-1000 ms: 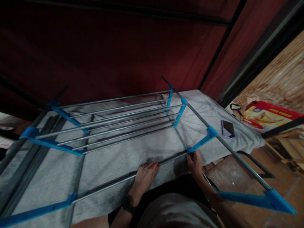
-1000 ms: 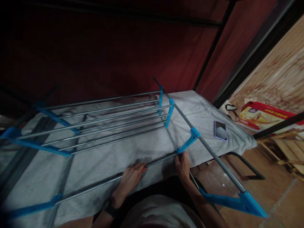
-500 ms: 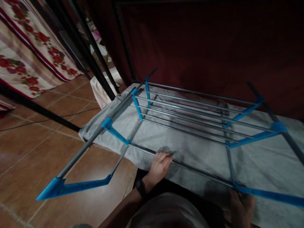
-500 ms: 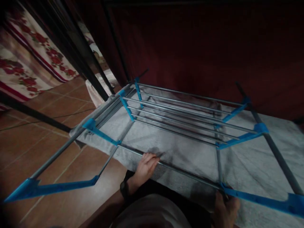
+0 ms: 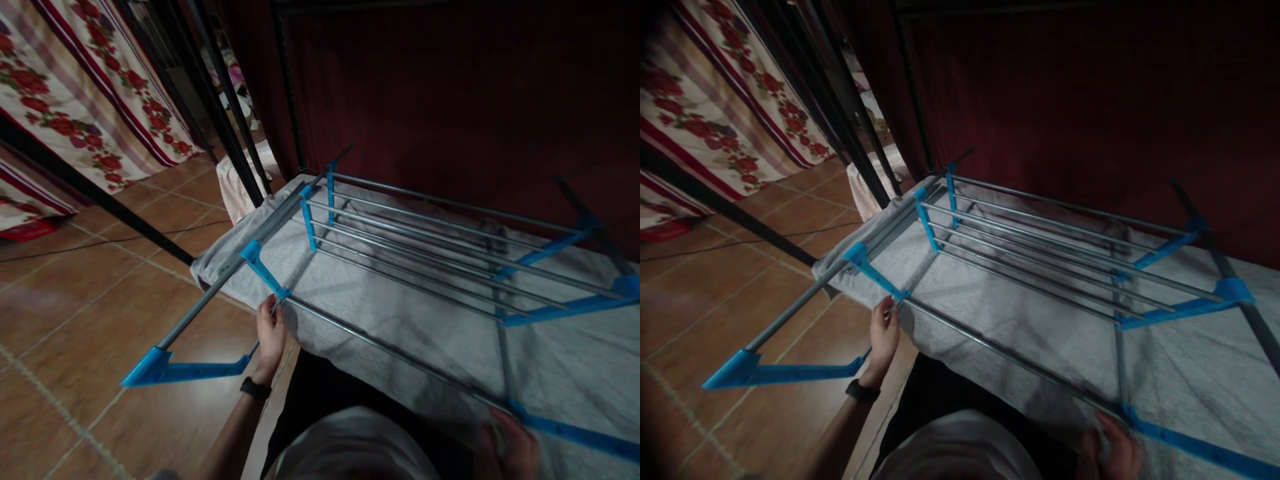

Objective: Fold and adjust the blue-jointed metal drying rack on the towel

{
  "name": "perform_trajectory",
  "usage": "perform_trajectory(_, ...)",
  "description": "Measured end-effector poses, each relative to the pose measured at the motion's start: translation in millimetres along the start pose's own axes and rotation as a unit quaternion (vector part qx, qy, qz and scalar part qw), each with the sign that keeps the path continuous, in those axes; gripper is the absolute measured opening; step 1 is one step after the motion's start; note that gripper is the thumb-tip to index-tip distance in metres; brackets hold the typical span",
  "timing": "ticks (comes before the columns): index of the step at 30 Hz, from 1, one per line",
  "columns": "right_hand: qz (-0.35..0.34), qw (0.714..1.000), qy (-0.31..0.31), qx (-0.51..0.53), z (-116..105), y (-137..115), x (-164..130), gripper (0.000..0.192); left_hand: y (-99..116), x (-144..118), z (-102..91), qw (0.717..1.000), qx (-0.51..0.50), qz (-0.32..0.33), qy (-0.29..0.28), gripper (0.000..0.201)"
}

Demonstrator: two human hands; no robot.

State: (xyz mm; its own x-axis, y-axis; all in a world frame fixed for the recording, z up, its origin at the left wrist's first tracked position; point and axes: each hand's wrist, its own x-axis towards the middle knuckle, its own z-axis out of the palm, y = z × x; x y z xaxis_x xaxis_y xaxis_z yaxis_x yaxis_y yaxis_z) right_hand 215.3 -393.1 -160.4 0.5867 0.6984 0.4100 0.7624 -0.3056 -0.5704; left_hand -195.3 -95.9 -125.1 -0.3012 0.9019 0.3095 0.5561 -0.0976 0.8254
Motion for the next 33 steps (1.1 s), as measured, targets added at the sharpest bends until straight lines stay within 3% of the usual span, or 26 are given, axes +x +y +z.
perform_trajectory(2, -0.082, 0.996, 0.016, -0.043, 11, -25, 19, 0.041, 1, 8, 6.6, 1.000, -0.006, -0.001, -0.018, 0.031)
perform_trajectory(5, -0.175, 0.981, -0.043, -0.076, 28, -52, 43, 0.037, 4, 16, 12.8, 1.000, -0.002, -0.007, -0.018, 0.030)
perform_trajectory(12, -0.299, 0.937, -0.161, -0.079, 54, -54, 56, 0.034, 5, 23, 17.3, 1.000, 0.012, -0.009, -0.002, 0.029)
perform_trajectory(24, -0.297, 0.941, -0.147, -0.071, 70, -52, 53, 0.038, 9, 22, 21.9, 0.998, 0.048, -0.006, 0.037, 0.029)
perform_trajectory(33, -0.335, 0.929, -0.129, -0.092, 69, -51, 56, 0.033, 13, 21, 21.5, 0.999, 0.032, -0.012, 0.019, 0.028)
